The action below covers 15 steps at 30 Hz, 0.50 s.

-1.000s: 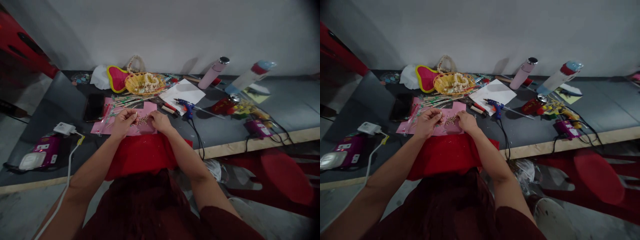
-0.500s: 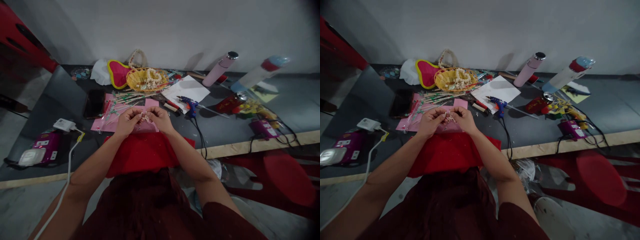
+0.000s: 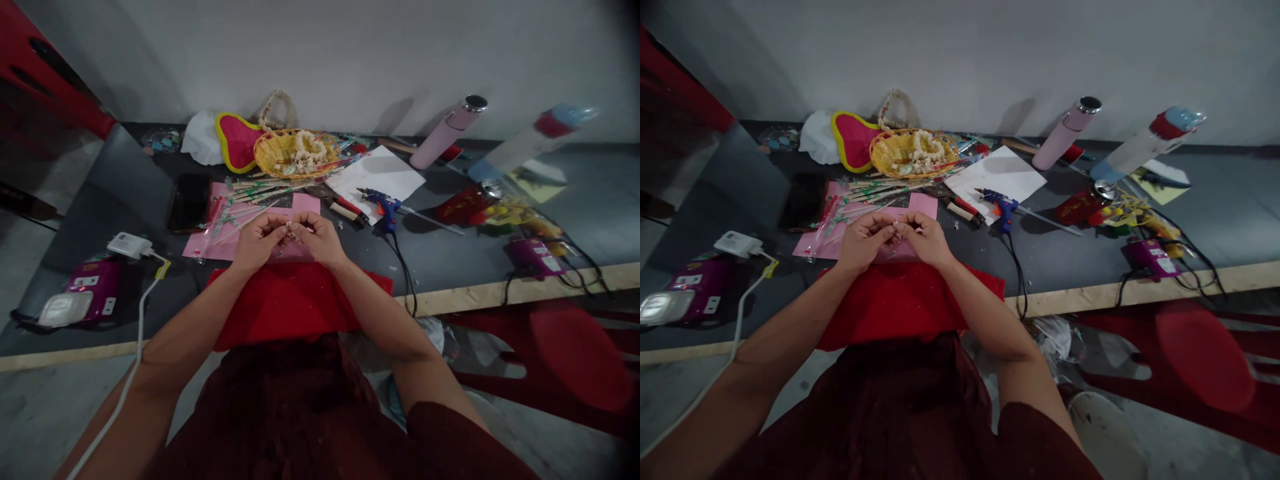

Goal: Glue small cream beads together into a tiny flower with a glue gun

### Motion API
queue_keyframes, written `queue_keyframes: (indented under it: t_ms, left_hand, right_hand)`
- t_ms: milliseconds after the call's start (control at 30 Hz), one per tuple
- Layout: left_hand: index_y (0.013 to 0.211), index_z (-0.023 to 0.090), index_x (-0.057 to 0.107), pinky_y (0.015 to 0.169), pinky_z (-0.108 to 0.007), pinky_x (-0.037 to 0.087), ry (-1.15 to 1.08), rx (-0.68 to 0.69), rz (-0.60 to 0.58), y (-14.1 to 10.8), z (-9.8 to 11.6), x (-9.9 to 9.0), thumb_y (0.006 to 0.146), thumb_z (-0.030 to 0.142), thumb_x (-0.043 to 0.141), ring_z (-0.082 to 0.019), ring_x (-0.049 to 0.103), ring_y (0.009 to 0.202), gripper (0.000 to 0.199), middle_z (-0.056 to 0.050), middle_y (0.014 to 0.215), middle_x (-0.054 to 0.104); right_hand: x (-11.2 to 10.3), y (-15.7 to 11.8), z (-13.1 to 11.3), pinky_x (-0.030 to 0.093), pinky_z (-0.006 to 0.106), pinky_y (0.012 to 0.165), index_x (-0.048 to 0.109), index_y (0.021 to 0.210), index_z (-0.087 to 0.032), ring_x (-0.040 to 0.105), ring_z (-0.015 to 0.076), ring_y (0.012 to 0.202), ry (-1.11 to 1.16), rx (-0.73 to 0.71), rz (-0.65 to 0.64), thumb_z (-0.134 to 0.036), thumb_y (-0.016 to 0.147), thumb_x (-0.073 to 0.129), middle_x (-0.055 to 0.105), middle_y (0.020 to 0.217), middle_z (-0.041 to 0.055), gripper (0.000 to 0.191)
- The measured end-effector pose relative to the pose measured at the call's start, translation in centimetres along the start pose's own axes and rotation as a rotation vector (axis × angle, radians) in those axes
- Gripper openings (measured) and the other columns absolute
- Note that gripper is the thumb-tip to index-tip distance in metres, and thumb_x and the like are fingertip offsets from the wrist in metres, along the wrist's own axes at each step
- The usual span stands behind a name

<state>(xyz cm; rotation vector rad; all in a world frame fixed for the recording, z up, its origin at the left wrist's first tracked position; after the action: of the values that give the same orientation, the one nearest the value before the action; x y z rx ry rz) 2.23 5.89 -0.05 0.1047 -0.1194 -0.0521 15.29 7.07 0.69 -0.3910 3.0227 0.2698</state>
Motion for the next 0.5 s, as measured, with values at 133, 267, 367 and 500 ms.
queue_keyframes:
  t_ms: [133,267,367,500]
  left_hand:
    - [0.086,0.016,0.063,0.053,-0.023,0.049,0.011,0.004,-0.003,0.00,-0.04,-0.06,0.070,0.028,0.069,-0.011,0.060,0.055,0.021,-0.001,0.065,0.065]
    - [0.086,0.016,0.063,0.053,-0.023,0.049,-0.002,-0.004,-0.010,0.03,-0.13,-0.05,0.070,0.027,0.069,-0.012,0.060,0.055,0.020,-0.001,0.064,0.065]
    - [0.085,0.016,0.063,0.053,-0.024,0.049,-0.005,0.007,-0.019,0.04,-0.09,0.01,0.071,0.027,0.068,-0.012,0.060,0.056,0.019,-0.001,0.064,0.065]
    - [0.085,0.017,0.063,0.054,-0.024,0.049,0.007,0.021,-0.032,0.01,0.02,0.07,0.072,0.026,0.067,-0.012,0.060,0.057,0.017,-0.001,0.066,0.065]
  right_hand:
    - [0.15,-0.02,-0.05,0.042,0.022,0.062,0.059,0.081,-0.018,0.052,0.0088,0.065,0.005,-0.004,-0.011,-0.039,0.079,0.060,0.060,0.073,-0.0010,0.022]
    - [0.21,0.00,-0.04,0.043,0.022,0.061,0.059,0.080,-0.018,0.052,0.0088,0.064,-0.005,0.022,-0.022,-0.041,0.078,0.060,0.060,0.073,-0.0009,0.023]
    - [0.22,-0.01,-0.12,0.042,0.022,0.061,0.058,0.079,-0.017,0.051,0.0088,0.064,-0.003,0.025,-0.030,-0.042,0.078,0.060,0.060,0.072,-0.0008,0.025]
    - [0.26,-0.03,-0.13,0.042,0.021,0.060,0.059,0.081,-0.017,0.050,0.0086,0.063,0.013,0.022,-0.046,-0.040,0.079,0.059,0.060,0.071,-0.0008,0.023]
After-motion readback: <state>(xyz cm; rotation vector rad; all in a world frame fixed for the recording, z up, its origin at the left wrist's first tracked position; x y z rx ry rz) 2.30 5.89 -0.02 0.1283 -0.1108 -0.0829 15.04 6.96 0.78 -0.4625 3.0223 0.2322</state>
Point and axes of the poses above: each hand's wrist, its own y-axis towards the middle knuckle, its own x-axis out of the palm, z = x × y, the point moved 7 cm from there along y, towards the middle knuckle
